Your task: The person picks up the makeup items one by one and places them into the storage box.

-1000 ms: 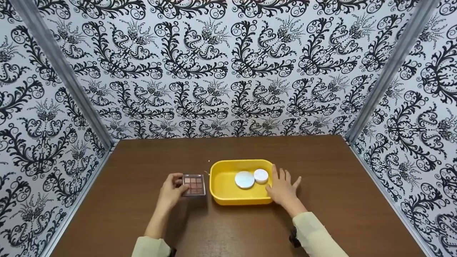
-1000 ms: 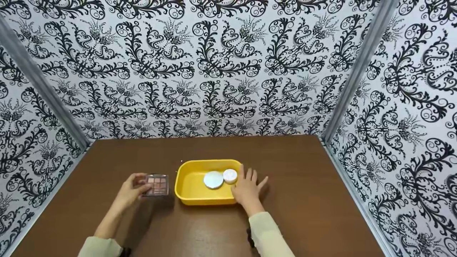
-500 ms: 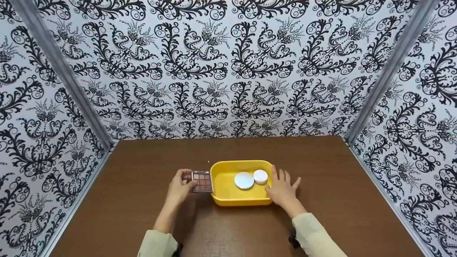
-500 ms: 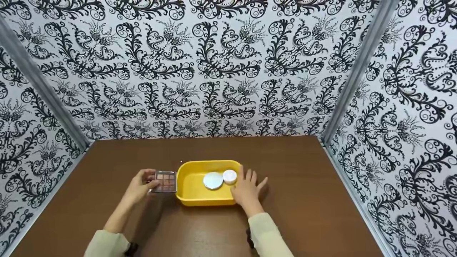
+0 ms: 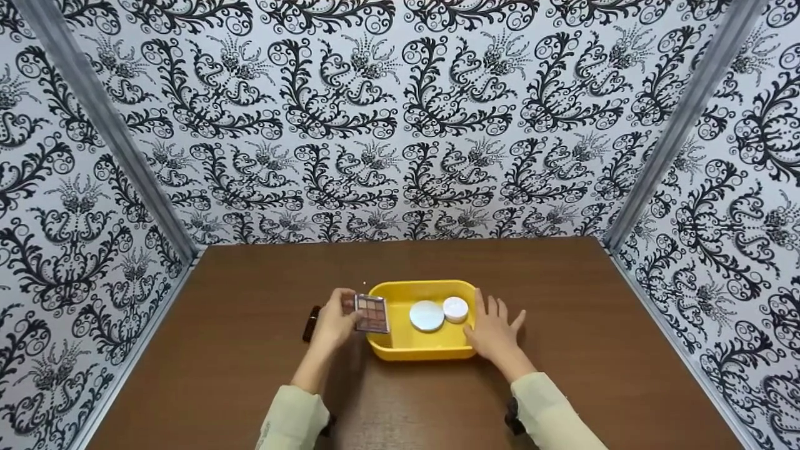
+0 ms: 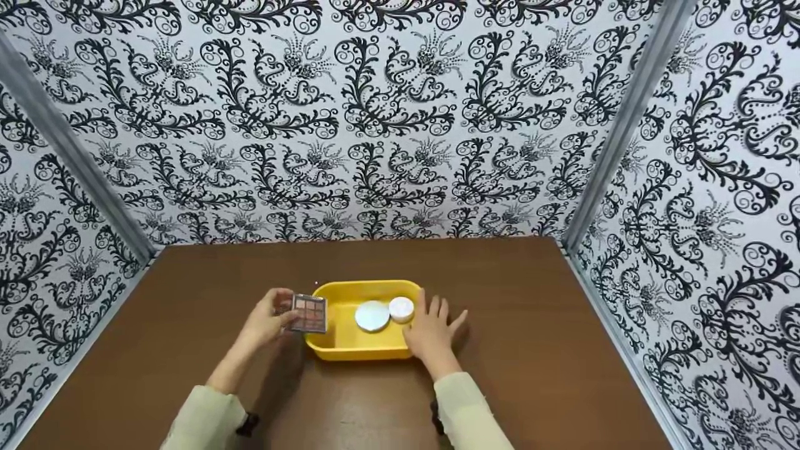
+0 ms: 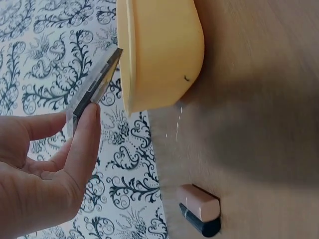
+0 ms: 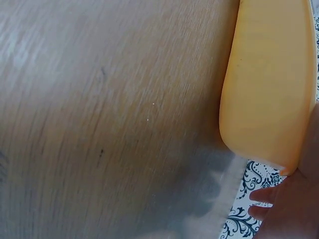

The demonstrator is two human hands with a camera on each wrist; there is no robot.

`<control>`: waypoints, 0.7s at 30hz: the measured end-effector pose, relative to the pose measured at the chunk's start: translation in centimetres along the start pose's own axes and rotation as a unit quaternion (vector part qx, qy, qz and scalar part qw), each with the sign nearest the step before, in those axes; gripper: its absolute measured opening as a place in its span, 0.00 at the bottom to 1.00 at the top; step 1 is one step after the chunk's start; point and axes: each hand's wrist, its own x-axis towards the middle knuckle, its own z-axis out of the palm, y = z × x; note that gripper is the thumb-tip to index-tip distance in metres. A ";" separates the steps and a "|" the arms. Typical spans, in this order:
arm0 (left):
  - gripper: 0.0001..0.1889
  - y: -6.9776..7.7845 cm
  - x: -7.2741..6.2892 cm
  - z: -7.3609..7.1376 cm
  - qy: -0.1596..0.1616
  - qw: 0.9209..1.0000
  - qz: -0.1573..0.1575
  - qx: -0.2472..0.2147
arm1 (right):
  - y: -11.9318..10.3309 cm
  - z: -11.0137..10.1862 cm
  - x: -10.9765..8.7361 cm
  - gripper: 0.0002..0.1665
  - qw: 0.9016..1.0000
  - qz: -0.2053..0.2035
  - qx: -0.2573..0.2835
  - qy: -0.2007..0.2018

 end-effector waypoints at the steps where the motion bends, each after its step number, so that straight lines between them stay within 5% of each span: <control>1: 0.19 0.1 0.1 0.2 -0.004 1.000 0.002 0.005 | 0.0 0.0 0.0 0.50 1.000 0.000 0.001 0.001; 9: 0.21 0.7 1.2 2.4 -0.020 0.999 0.017 0.045 | 0.0 -0.1 -0.1 0.50 1.000 -0.003 0.003 0.007; 21: 0.25 2.0 2.7 6.0 -0.039 0.989 -0.040 0.135 | 0.1 -0.2 -0.1 0.49 1.000 -0.005 0.013 0.010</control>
